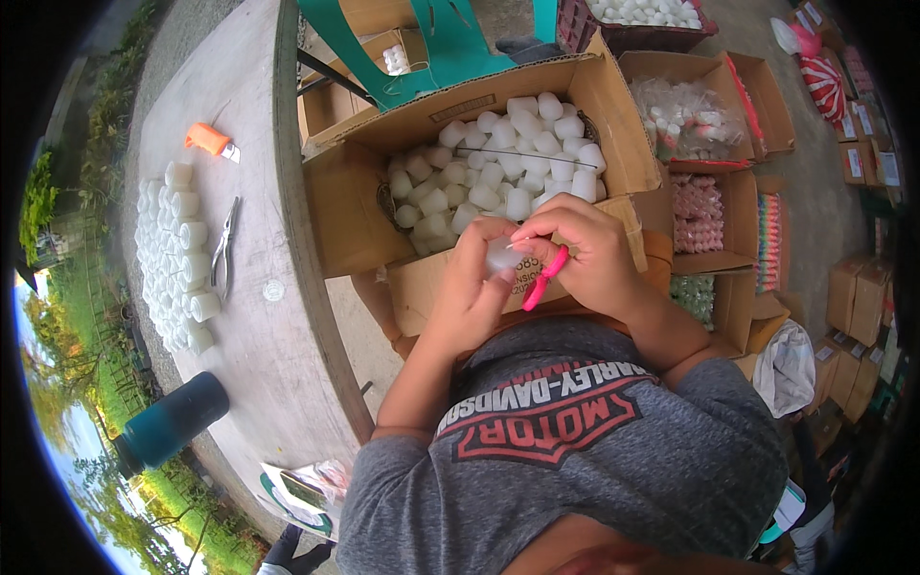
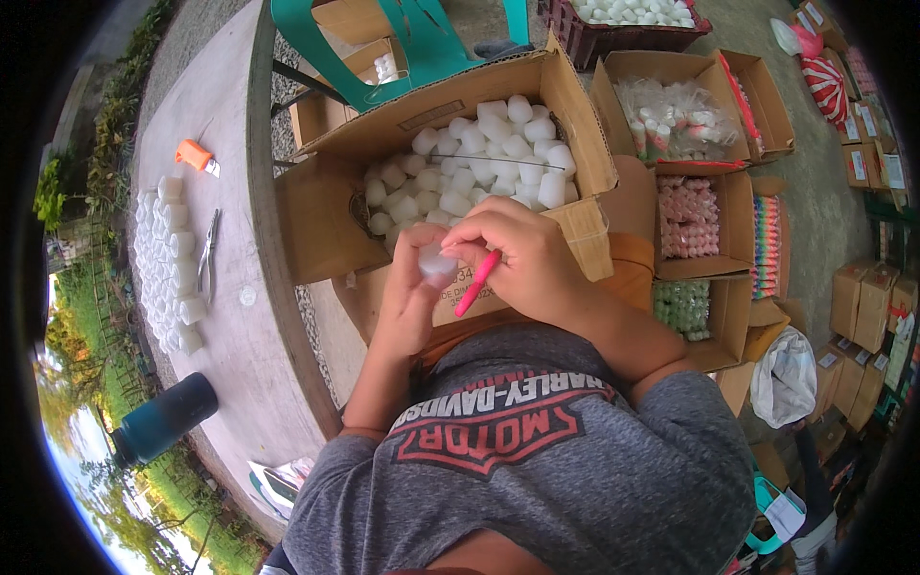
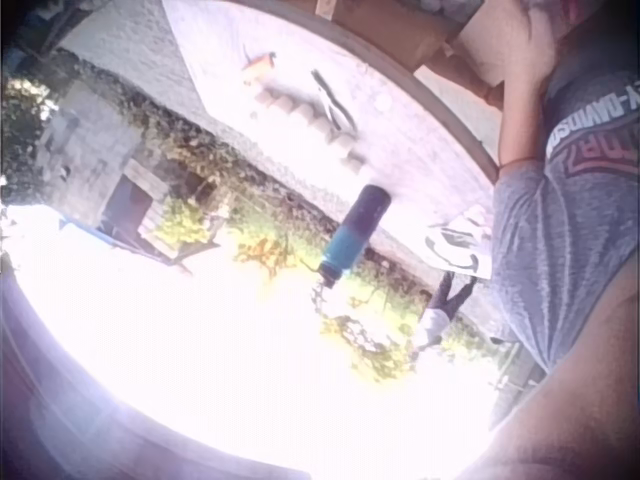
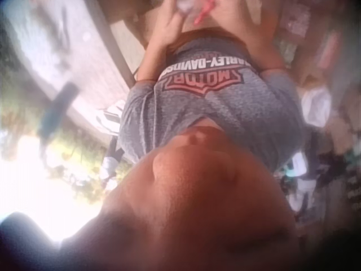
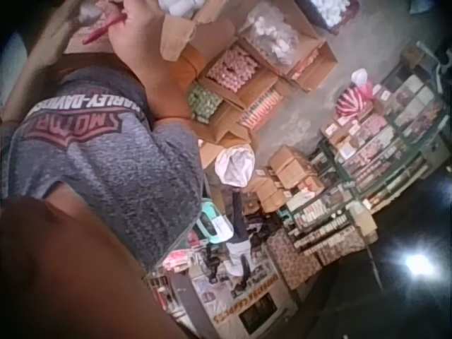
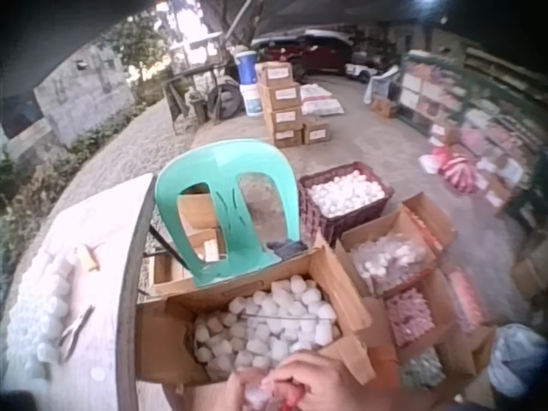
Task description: The person inserts a wick into small white cylindrical candles using a pink-handled tool, then trims the wick with scissors. The person repeats this process for multiple candles taken from a cardboard box.
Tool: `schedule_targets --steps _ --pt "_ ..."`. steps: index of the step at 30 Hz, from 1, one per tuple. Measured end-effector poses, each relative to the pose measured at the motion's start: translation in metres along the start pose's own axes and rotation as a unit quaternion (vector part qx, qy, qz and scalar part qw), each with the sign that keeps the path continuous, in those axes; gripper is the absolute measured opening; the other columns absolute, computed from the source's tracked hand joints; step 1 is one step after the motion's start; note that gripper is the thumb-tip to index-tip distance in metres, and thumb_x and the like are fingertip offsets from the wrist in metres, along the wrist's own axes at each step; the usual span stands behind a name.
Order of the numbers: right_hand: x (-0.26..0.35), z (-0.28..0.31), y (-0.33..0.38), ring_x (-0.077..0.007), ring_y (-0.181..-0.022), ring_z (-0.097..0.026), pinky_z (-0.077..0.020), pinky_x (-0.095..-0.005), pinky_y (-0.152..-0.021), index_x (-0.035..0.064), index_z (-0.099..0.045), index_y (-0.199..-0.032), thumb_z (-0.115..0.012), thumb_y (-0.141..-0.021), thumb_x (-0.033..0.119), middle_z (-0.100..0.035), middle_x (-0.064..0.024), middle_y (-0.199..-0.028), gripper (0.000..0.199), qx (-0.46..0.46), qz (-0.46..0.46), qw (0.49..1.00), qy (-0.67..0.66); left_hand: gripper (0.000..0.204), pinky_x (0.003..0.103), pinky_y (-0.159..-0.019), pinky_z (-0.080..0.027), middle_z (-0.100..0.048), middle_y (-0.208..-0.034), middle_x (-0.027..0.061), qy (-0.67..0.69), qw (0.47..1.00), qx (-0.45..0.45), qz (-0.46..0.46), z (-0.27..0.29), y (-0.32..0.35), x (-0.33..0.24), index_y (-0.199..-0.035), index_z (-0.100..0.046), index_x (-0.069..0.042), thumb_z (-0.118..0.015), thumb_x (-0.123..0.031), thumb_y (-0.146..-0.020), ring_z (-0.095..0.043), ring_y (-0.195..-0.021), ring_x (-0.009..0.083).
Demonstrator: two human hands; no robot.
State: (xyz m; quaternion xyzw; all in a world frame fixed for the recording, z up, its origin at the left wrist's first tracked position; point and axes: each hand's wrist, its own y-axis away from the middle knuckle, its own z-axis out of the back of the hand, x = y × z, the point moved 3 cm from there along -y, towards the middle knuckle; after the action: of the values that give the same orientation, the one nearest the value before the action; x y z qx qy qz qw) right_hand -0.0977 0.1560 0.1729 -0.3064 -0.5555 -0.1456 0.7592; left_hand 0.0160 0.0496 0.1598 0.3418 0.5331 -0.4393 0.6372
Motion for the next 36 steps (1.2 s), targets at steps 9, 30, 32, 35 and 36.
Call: schedule_targets --steps 9,30,32,35,36 --pt "0.004 0.003 0.003 -0.0230 -0.072 -0.057 -0.0479 -0.0307 -0.060 0.0010 -0.055 -0.087 -0.064 -0.076 -0.008 -0.056 -0.0099 -0.082 0.017 -0.046 0.063 0.994 0.081 0.016 0.029 -0.075 -0.043 -0.058 -0.087 0.0098 0.001 0.996 0.005 0.090 -0.006 -0.001 -0.001 -0.099 -0.053 -0.003 -0.055 -0.008 -0.084 -0.055 -0.082 0.0197" --pt "0.051 -0.002 -0.009 -0.0264 -0.075 -0.055 -0.0464 -0.0341 -0.064 0.0025 -0.054 -0.087 -0.064 -0.068 -0.013 -0.055 -0.0101 -0.083 0.026 0.008 0.139 0.982 0.132 0.014 0.029 -0.074 -0.046 -0.049 -0.102 0.0071 0.209 0.969 -0.127 0.021 0.012 0.010 -0.019 -0.097 -0.066 -0.003 -0.060 -0.011 -0.087 -0.053 -0.085 0.0184" --pt "0.054 -0.002 -0.008 -0.0264 -0.075 -0.055 -0.0464 -0.0340 -0.064 0.0024 -0.054 -0.087 -0.065 -0.067 -0.013 -0.055 -0.0102 -0.083 0.027 0.004 0.152 0.978 0.144 0.011 0.028 -0.074 -0.045 -0.050 -0.100 0.0077 -0.121 0.980 -0.143 -0.062 0.015 0.005 -0.029 -0.093 -0.066 -0.002 -0.063 -0.006 -0.083 -0.053 -0.086 0.0181" --pt "0.051 0.002 -0.008 -0.0266 -0.075 -0.056 -0.0464 -0.0338 -0.064 0.0019 -0.054 -0.088 -0.064 -0.066 -0.013 -0.054 -0.0103 -0.083 0.029 -0.034 0.141 0.979 0.146 0.011 0.028 -0.073 -0.044 -0.050 -0.097 0.0093 -0.050 0.990 -0.053 -0.120 0.010 0.012 -0.033 -0.092 -0.065 -0.002 -0.064 -0.003 -0.081 -0.053 -0.086 0.0179" --pt "0.044 0.006 -0.010 -0.0266 -0.075 -0.056 -0.0464 -0.0337 -0.064 0.0018 -0.054 -0.088 -0.064 -0.066 -0.013 -0.054 -0.0103 -0.083 0.029 -0.051 0.120 0.981 0.144 0.007 0.027 -0.075 -0.044 -0.050 -0.096 0.0091 -0.023 0.990 -0.059 -0.127 0.012 0.012 -0.033 -0.089 -0.064 -0.002 -0.063 -0.004 -0.082 -0.052 -0.086 0.0165"
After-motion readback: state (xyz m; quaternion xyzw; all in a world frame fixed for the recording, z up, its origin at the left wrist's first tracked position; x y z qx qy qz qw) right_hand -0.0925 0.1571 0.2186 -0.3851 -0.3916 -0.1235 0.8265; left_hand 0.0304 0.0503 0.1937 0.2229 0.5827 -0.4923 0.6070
